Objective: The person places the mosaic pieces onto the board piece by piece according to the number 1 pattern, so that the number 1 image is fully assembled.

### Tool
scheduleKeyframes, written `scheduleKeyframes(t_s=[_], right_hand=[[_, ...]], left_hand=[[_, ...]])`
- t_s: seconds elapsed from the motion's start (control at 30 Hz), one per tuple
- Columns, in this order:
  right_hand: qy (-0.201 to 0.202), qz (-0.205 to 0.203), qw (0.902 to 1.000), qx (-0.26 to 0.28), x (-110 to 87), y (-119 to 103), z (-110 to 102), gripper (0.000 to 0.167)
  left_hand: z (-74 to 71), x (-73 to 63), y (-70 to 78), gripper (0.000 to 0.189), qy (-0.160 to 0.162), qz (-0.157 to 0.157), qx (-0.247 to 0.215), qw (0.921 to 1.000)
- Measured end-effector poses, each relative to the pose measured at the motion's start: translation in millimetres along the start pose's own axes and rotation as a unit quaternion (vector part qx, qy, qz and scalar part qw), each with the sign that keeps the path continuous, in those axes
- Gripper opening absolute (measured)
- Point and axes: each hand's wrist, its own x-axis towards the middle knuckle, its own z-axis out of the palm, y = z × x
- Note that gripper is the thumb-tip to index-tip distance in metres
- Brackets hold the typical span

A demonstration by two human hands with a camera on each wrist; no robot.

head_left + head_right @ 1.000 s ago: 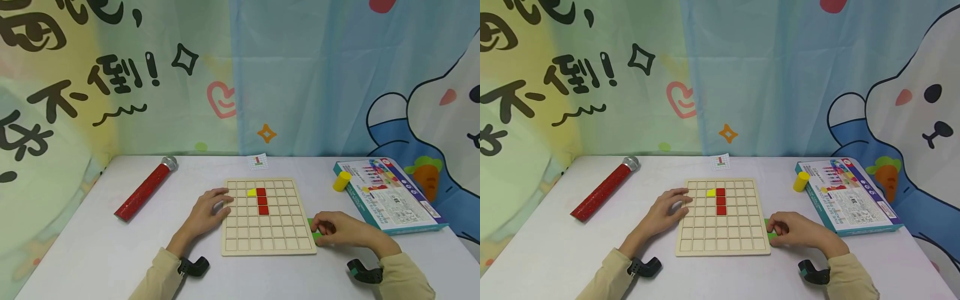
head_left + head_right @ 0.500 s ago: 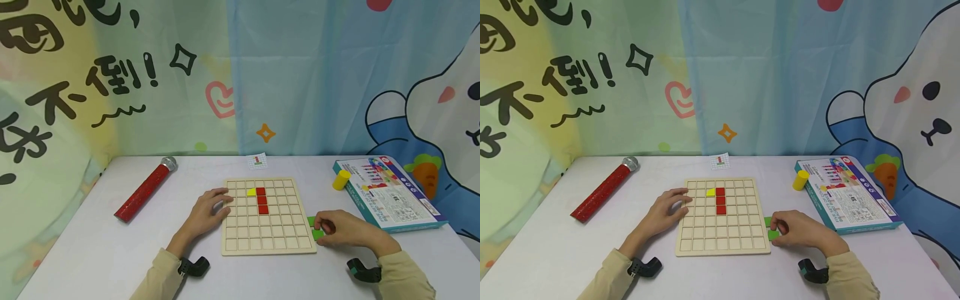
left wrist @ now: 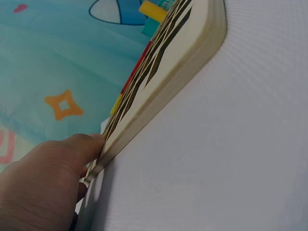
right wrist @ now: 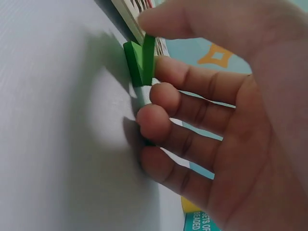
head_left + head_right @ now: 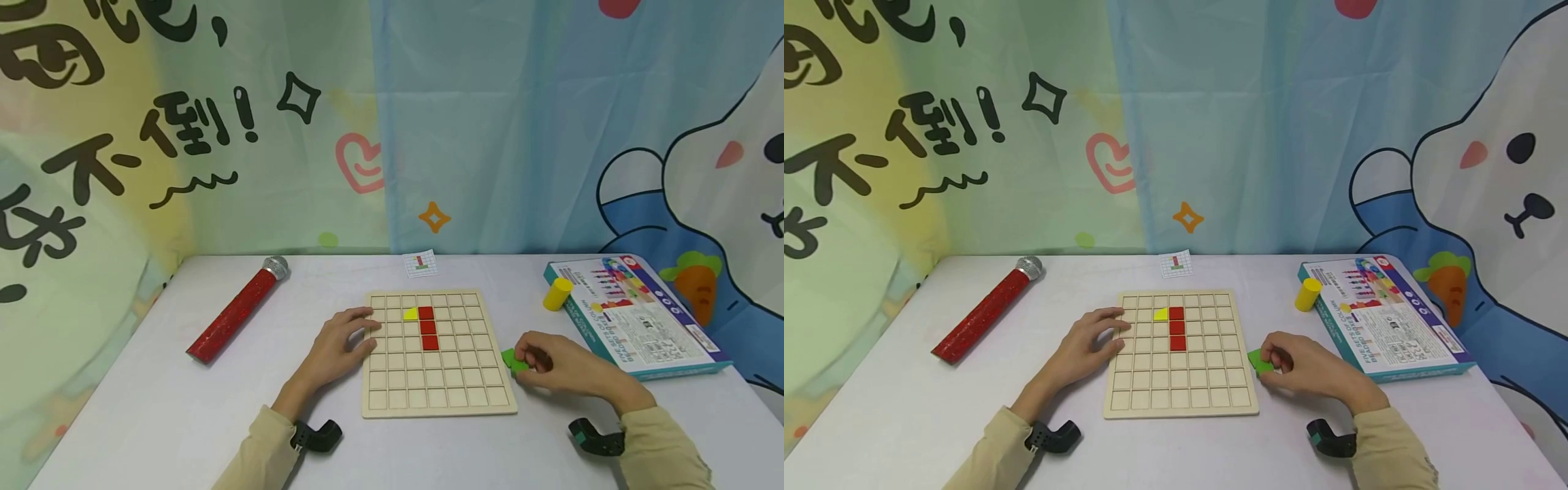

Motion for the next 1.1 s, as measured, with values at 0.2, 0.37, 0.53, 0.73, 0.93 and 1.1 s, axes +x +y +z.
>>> scheduleKeyframes(t_s=[0.2,0.37,0.53,0.73,0.93,1.1], right_hand=[[0.009,0.0,1.0,0.0,4.5,-7.1,2.1,0.025],[0.01,-0.01,0.9998,0.014,10.4,-13.0,5.1,0.025],[0.027,-0.043,0.9985,0.022,14.8,-16.2,9.3,0.027],[0.041,-0.068,0.9962,0.035,20.8,-22.5,14.7,0.026],[0.047,-0.067,0.9961,0.035,28.7,-29.3,22.1,0.029],[0.055,-0.07,0.9955,0.032,35.2,-35.0,28.0,0.03]], left_hand=[[0.6,-0.5,-1.3,0.027,0.003,0.005,0.003,1.0],[0.1,-1.0,-1.2,0.027,0.003,0.004,0.003,1.0],[-0.4,-1.1,-1.1,0.027,0.004,0.005,0.003,1.0],[0.4,-0.9,-2.1,0.027,0.006,0.008,0.003,1.0],[0.2,-0.8,-1.2,0.027,0.004,0.008,0.002,1.0],[-0.5,-0.9,-0.3,0.027,0.005,0.01,-0.001,0.9999]])
